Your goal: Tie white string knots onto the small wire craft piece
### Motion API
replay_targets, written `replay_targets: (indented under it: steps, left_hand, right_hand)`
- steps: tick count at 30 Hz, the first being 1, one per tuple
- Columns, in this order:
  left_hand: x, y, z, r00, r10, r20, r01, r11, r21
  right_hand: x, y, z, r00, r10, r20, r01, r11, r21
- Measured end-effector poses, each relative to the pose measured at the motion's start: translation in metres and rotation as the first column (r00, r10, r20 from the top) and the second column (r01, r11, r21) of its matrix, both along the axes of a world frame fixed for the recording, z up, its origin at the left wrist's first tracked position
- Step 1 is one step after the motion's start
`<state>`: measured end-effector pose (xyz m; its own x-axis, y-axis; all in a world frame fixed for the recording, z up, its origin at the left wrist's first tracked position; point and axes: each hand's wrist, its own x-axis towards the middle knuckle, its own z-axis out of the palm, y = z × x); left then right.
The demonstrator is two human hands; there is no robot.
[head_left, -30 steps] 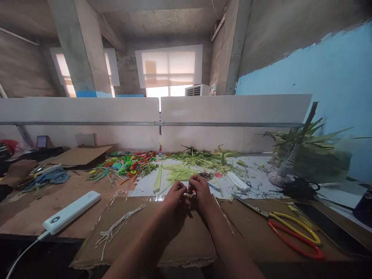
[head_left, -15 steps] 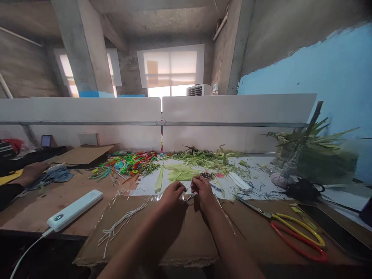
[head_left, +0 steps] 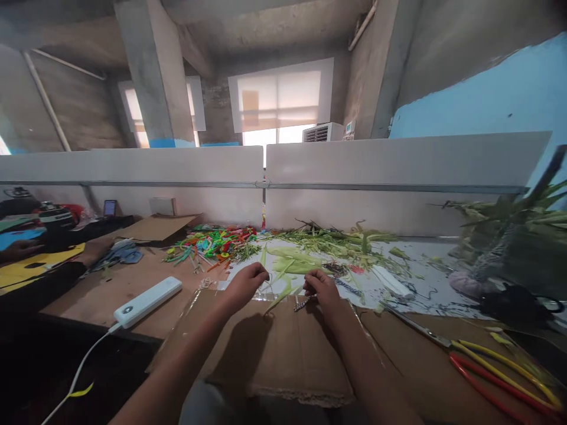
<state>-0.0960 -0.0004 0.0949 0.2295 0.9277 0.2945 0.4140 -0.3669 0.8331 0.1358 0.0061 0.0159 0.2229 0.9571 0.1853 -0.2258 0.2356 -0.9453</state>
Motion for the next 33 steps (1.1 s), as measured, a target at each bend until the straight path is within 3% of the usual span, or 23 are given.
replay_targets:
  steps: [7,15,19,25,33]
  left_hand:
    - [-0.064,-0.016,0.02,0.977,0.075,-0.2,-0.058,0.994,0.093]
    - [-0.064,-0.006,0.035,0.908,0.151,-0.39,-0.107,0.985,0.132]
    - [-0.071,-0.015,0.024,0.851,0.108,-0.514,-0.073,0.993,0.088]
    - [-0.106,-0.048,0.001,0.73,0.057,-0.681,-0.069,0.998,0.01]
    - [-0.129,-0.058,-0.016,0.691,0.072,-0.719,-0.038,0.997,0.063]
  right_hand:
    - [-0.002,0.004,-0.011,0.999,0.024,0.031,-0.022,0.998,-0.06]
    - [-0.003,0.0,-0.015,0.992,-0.001,0.125,0.01,0.997,-0.073]
    - [-0.003,-0.002,-0.013,0.988,-0.018,0.154,0.028,0.998,-0.061]
    - [-0.002,-0.001,-0.013,0.986,-0.019,0.168,0.032,0.997,-0.072]
    - [-0.001,-0.002,-0.012,0.992,-0.034,0.125,0.043,0.997,-0.068]
